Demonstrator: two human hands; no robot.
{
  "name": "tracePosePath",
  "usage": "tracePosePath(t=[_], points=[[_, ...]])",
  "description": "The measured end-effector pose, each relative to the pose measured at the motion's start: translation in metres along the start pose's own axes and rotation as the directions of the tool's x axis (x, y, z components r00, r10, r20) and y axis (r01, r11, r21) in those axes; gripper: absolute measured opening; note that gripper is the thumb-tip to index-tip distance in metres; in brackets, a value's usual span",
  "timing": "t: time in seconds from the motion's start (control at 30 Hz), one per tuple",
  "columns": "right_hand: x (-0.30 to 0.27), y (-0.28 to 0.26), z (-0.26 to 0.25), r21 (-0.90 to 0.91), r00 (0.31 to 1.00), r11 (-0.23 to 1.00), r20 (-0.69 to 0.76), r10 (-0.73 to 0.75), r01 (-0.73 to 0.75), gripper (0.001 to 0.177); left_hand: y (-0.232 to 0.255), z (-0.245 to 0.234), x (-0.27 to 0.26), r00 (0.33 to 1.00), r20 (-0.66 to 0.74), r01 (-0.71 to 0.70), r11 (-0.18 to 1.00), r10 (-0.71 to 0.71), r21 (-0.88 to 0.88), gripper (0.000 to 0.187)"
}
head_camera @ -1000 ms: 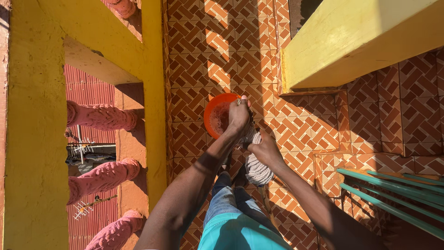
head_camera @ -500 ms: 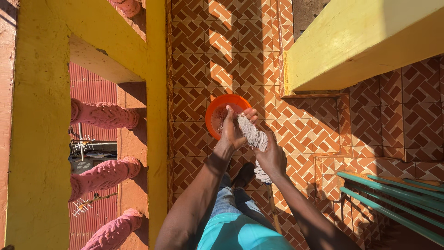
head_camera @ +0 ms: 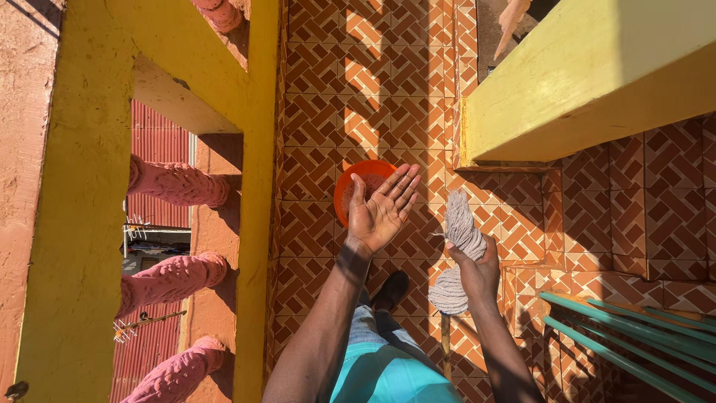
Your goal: The person wrings out a mop head over a bucket by hand and then mops a tiled balcony floor using a long-handled mop.
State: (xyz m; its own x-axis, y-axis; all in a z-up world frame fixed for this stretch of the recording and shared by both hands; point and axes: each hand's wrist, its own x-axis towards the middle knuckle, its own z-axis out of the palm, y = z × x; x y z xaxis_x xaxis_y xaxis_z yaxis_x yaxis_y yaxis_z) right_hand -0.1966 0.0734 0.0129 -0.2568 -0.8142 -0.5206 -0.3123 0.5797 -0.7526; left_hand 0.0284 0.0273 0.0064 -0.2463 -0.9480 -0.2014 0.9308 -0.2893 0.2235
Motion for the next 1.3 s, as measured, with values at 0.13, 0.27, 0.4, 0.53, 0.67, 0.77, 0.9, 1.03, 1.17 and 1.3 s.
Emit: tracePosePath(t=[0.13,0.27,0.4,0.53,0.67,0.77,0.9,1.03,1.17,1.3], points=[[0.001,-0.024,-0.008,0.155,1.0,0.988,0.027,0.012,-0.016,0.057,-0.011,-0.031,-0.005,0.996,-0.084,0.017,1.0,-0.015,0.012,0.093],[0.003,-0.057,-0.014,0.265,0.998,0.963,0.022,-0.055,0.047,0.058,-0.047,-0.087,-0.015,0.935,-0.351,0.252,0.789,-0.05,0.56,0.059],[0.006,-0.096,-0.013,0.292,0.998,0.955,-0.02,-0.057,0.06,0.069,-0.105,-0.115,-0.046,0.904,-0.348,0.425,0.417,-0.25,0.804,0.07],[0.002,-0.119,-0.004,0.48,0.996,0.877,0.05,-0.071,0.038,0.075,-0.162,-0.103,-0.067,0.89,-0.157,0.362,0.455,-0.427,0.814,0.052],[-0.013,-0.12,-0.005,0.457,0.955,0.879,0.174,-0.238,0.136,0.068,-0.197,-0.113,-0.059,0.899,-0.429,0.415,0.488,-0.091,0.768,0.042],[-0.027,-0.108,-0.015,0.271,0.935,0.913,0.099,-0.341,0.304,0.044,-0.197,-0.127,-0.041,0.898,-0.44,0.345,0.579,0.027,0.739,0.04],[-0.049,-0.068,-0.041,0.389,0.958,0.911,0.18,-0.222,0.138,0.036,-0.163,-0.103,-0.002,0.848,-0.496,0.186,0.768,0.19,0.613,0.021],[-0.061,-0.014,-0.05,0.412,0.941,0.9,0.337,-0.005,-0.142,0.038,-0.136,-0.054,0.012,0.778,-0.621,0.21,0.892,0.096,0.401,0.023],[-0.076,0.031,-0.057,0.434,0.808,0.751,0.548,0.219,-0.497,0.052,-0.13,-0.019,0.01,0.881,-0.469,0.033,0.981,0.063,0.193,0.05],[-0.089,0.062,-0.058,0.412,0.729,0.707,0.651,0.213,-0.575,0.058,-0.136,-0.004,0.008,0.923,-0.381,0.018,0.995,-0.053,-0.094,0.049]])
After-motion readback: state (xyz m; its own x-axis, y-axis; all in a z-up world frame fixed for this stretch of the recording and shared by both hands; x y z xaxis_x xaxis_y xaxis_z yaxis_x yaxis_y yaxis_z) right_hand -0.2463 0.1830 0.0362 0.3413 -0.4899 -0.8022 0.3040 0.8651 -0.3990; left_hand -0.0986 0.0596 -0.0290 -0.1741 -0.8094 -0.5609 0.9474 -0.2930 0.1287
